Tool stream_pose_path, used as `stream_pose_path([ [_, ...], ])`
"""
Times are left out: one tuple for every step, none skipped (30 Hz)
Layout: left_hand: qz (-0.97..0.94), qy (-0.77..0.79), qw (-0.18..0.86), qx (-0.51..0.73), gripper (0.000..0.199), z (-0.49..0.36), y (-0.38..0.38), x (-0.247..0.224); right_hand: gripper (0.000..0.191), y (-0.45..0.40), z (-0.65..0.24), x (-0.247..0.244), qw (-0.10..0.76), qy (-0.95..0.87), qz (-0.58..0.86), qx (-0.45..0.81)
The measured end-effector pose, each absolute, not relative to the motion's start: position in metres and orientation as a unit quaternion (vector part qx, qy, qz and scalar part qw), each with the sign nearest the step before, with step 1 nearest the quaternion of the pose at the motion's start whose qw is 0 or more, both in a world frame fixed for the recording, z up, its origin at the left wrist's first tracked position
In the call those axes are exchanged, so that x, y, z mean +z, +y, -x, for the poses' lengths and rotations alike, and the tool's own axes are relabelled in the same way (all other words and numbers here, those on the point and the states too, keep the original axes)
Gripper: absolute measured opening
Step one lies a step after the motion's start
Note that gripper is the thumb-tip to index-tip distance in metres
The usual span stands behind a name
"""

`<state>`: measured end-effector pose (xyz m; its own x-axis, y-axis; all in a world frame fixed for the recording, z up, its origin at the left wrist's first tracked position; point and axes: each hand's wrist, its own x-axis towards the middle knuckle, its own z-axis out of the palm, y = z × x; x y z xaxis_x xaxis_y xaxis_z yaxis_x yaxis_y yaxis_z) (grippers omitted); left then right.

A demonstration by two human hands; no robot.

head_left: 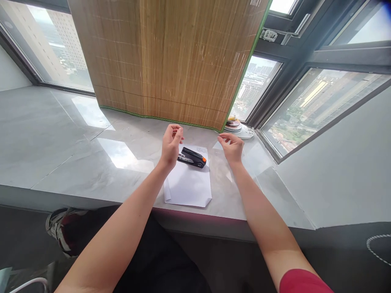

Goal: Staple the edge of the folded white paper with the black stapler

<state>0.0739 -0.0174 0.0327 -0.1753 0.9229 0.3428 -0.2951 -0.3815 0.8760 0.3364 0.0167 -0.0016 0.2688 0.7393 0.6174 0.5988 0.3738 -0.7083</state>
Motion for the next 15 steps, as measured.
stream_pose_path([
  [-0.46, 0.346, 0.431, 0.695, 0.014, -0.071, -0.014, 0.03, 0.029, 0.026, -0.352, -0.007, 0.558, -0.582, 0.587, 0.075],
  [-0.455, 0.354, 0.425, 0.698, 0.016, -0.068, -0.011, 0.028, 0.029, 0.033, -0.367, -0.013, 0.543, -0.563, 0.617, 0.092],
  [-0.451, 0.36, 0.422, 0.699, 0.018, -0.066, -0.008, 0.027, 0.028, 0.039, -0.381, -0.02, 0.524, -0.546, 0.644, 0.108],
  [-0.448, 0.365, 0.422, 0.699, 0.019, -0.064, -0.006, 0.025, 0.027, 0.044, -0.392, -0.026, 0.51, -0.528, 0.67, 0.113],
  [-0.446, 0.369, 0.422, 0.698, 0.019, -0.062, -0.005, 0.024, 0.024, 0.048, -0.401, -0.033, 0.497, -0.511, 0.692, 0.116],
  [-0.445, 0.371, 0.422, 0.697, 0.02, -0.06, -0.003, 0.023, 0.022, 0.051, -0.408, -0.039, 0.488, -0.496, 0.708, 0.118],
  [-0.445, 0.372, 0.422, 0.696, 0.02, -0.059, -0.002, 0.022, 0.021, 0.053, -0.412, -0.044, 0.484, -0.485, 0.719, 0.12],
  [-0.446, 0.375, 0.422, 0.694, 0.02, -0.057, -0.001, 0.022, 0.021, 0.054, -0.414, -0.048, 0.481, -0.48, 0.723, 0.126],
  [-0.448, 0.379, 0.421, 0.692, 0.02, -0.056, 0.001, 0.021, 0.021, 0.056, -0.414, -0.052, 0.48, -0.482, 0.721, 0.134],
  [-0.451, 0.385, 0.416, 0.689, 0.02, -0.054, 0.002, 0.02, 0.021, 0.057, -0.413, -0.054, 0.479, -0.489, 0.715, 0.14],
  [-0.455, 0.396, 0.406, 0.687, 0.02, -0.052, 0.004, 0.018, 0.022, 0.059, -0.411, -0.055, 0.477, -0.5, 0.709, 0.141],
  [-0.464, 0.413, 0.386, 0.683, 0.02, -0.049, 0.005, 0.016, 0.022, 0.06, -0.409, -0.056, 0.471, -0.513, 0.705, 0.137],
  [-0.479, 0.436, 0.356, 0.674, 0.02, -0.045, 0.007, 0.014, 0.022, 0.061, -0.408, -0.056, 0.46, -0.524, 0.705, 0.129],
  [-0.499, 0.464, 0.318, 0.659, 0.019, -0.04, 0.009, 0.012, 0.021, 0.061, -0.406, -0.056, 0.446, -0.533, 0.709, 0.118],
  [-0.521, 0.494, 0.276, 0.639, 0.017, -0.035, 0.011, 0.009, 0.021, 0.062, -0.405, -0.055, 0.43, -0.54, 0.715, 0.107],
])
